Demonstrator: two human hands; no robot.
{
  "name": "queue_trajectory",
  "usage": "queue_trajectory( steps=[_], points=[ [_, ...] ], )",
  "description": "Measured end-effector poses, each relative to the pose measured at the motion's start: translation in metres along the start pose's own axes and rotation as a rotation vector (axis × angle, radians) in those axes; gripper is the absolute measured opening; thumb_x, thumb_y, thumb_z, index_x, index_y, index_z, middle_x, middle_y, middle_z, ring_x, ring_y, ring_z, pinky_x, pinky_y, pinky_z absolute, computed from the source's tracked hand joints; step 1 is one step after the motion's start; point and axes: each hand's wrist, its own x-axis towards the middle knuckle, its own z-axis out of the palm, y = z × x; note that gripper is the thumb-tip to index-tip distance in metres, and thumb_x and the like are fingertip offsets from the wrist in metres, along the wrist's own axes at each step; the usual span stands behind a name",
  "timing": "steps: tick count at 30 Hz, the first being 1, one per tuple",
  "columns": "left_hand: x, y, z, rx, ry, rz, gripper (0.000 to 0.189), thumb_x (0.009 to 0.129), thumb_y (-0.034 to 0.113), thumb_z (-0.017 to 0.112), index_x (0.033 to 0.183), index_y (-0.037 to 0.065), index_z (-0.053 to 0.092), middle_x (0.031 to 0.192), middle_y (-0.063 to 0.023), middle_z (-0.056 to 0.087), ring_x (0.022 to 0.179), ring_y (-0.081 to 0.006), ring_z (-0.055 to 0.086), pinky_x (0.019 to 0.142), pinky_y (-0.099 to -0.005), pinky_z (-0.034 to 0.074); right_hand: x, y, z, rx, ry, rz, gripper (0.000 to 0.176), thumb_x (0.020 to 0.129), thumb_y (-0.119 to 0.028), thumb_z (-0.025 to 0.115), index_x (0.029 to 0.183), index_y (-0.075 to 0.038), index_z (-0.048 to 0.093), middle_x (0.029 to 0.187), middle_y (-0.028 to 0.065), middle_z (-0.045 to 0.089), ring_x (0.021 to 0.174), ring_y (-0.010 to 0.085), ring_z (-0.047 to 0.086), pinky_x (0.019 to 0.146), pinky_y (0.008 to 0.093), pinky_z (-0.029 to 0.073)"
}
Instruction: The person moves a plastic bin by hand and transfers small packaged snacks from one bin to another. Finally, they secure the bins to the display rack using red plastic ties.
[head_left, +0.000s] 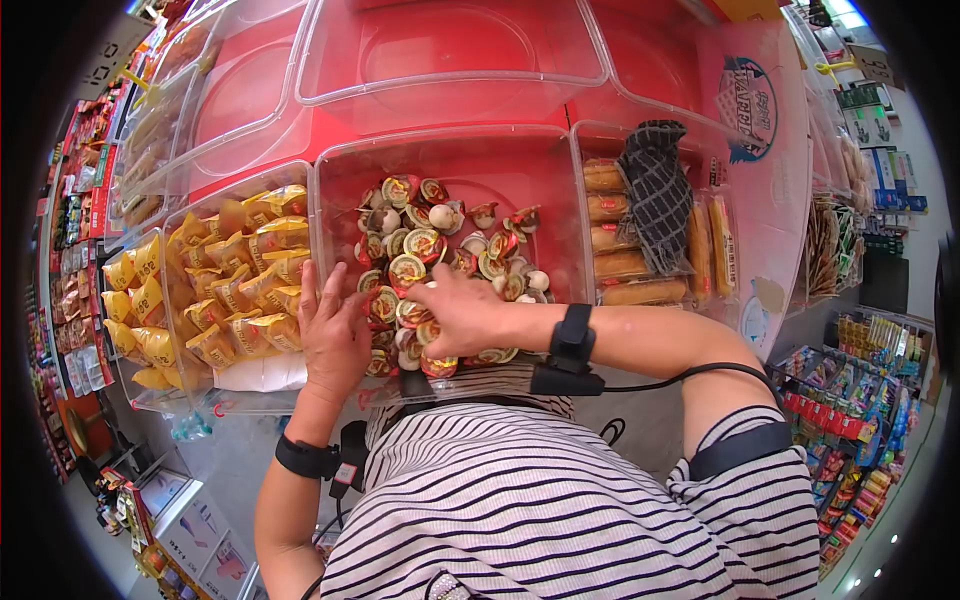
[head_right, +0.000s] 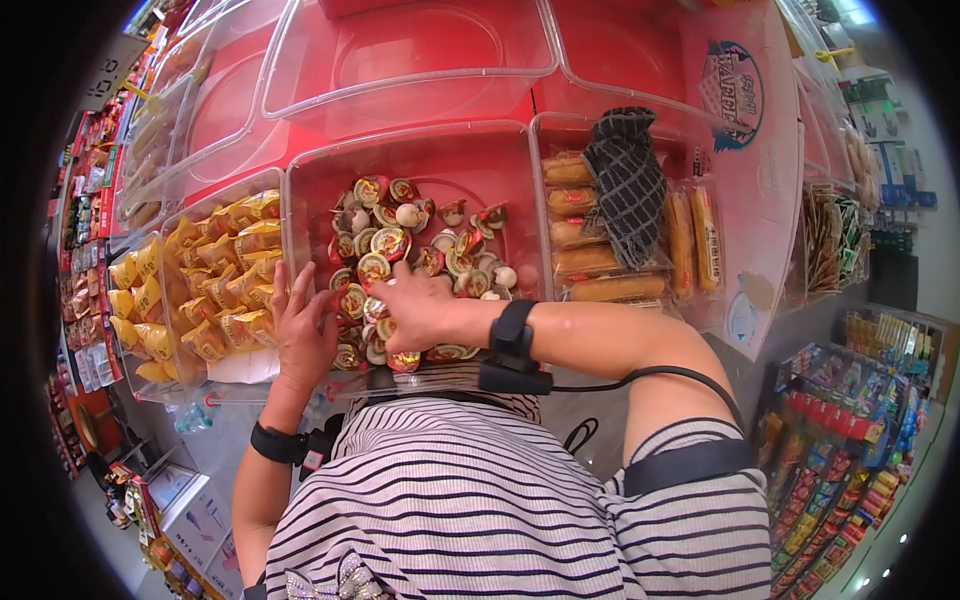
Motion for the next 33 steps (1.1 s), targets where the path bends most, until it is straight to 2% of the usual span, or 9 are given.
queue_trajectory(
  steps=[6,9,13,19,23,27,28,31,33],
  points=[
    [-0.001,0.001,-0.003,0.016,-0.024,0.0,0.026,0.073,0.002,0.06,0.097,0.007,0.065,0.133,-0.0117,0.048,0.134,-0.0409,0.027,0.105,-0.0467,0.028,0.031,-0.011,-0.013,0.51,-0.072,-0.263,0.07,0.072,-0.04,0.072,0.124,-0.001,0.048,0.114,0.0245,0.055,0.109,0.0351,0.052,0.092,0.0405,0.043],
    [0.0,0.002,-0.004,-0.01,-0.015,-0.023,0.03,0.074,0.002,0.062,0.104,0.007,0.058,0.132,-0.0118,0.048,0.133,-0.0406,0.029,0.105,-0.0462,0.029,0.048,0.006,-0.045,-0.087,0.379,-0.279,0.055,0.073,-0.035,0.071,0.119,-0.008,0.056,0.109,0.0154,0.058,0.106,0.034,0.052,0.088,0.0436,0.046],
    [0.0,-0.002,-0.001,-0.051,0.034,-0.028,0.029,0.077,0.001,0.062,0.103,0.008,0.053,0.131,-0.0111,0.049,0.133,-0.0404,0.029,0.104,-0.0457,0.031,0.096,0.014,-0.038,-0.265,0.271,-0.542,0.042,0.075,-0.036,0.066,0.105,-0.007,0.063,0.105,0.0128,0.059,0.105,0.0314,0.052,0.094,0.0419,0.04],
    [-0.005,-0.004,0.002,-0.069,0.039,-0.043,0.032,0.075,-0.002,0.061,0.104,0.008,0.051,0.13,-0.0104,0.05,0.133,-0.0405,0.029,0.104,-0.0464,0.029,0.112,-0.005,-0.019,-0.628,0.172,-0.439,0.053,0.077,-0.055,0.055,0.1,-0.008,0.064,0.102,0.0152,0.061,0.104,0.0297,0.053,0.089,0.0422,0.038],
    [-0.001,-0.005,0.003,-0.064,0.082,-0.015,0.032,0.076,-0.003,0.054,0.107,0.007,0.051,0.127,-0.01,0.052,0.131,-0.0372,0.033,0.1,-0.0483,0.032,0.109,-0.006,-0.035,-0.497,-0.354,-0.084,0.05,0.073,-0.053,0.056,0.106,-0.017,0.065,0.103,0.0138,0.062,0.104,0.0304,0.054,0.087,0.0424,0.04],
    [-0.003,-0.005,0.004,-0.058,0.089,-0.019,0.033,0.077,-0.002,0.053,0.109,0.007,0.053,0.127,-0.0093,0.053,0.131,-0.0369,0.033,0.1,-0.0479,0.031,0.074,0.019,-0.038,-0.588,-0.182,-0.374,0.051,0.063,-0.041,0.065,0.11,-0.021,0.065,0.099,0.013,0.061,0.105,0.0289,0.053,0.084,0.043,0.043],
    [-0.004,-0.006,0.005,-0.051,0.083,-0.019,0.034,0.077,-0.002,0.053,0.11,0.007,0.053,0.127,-0.009,0.053,0.131,-0.0368,0.033,0.1,-0.0478,0.031,0.066,0.02,-0.042,-0.566,-0.29,-0.291,0.054,0.059,-0.034,0.069,0.11,-0.02,0.065,0.098,0.0119,0.06,0.107,0.0292,0.051,0.086,0.0419,0.043],
    [-0.004,-0.006,0.007,-0.058,0.094,-0.023,0.034,0.079,-0.001,0.053,0.111,0.008,0.054,0.127,-0.0085,0.053,0.131,-0.0363,0.034,0.099,-0.0478,0.032,0.032,0.033,-0.05,-0.743,-0.296,-0.328,0.051,0.06,-0.029,0.069,0.109,-0.018,0.065,0.101,0.0118,0.057,0.108,0.03,0.049,0.089,0.041,0.041],
    [-0.005,-0.006,0.007,-0.06,0.096,-0.028,0.034,0.079,-0.001,0.054,0.112,0.008,0.054,0.127,-0.0084,0.052,0.131,-0.0363,0.034,0.099,-0.0484,0.032,0.018,0.043,-0.065,-0.662,-0.308,-0.187,0.051,0.065,-0.028,0.069,0.114,-0.015,0.062,0.11,0.0137,0.055,0.111,0.0314,0.047,0.092,0.0411,0.04]
  ],
)
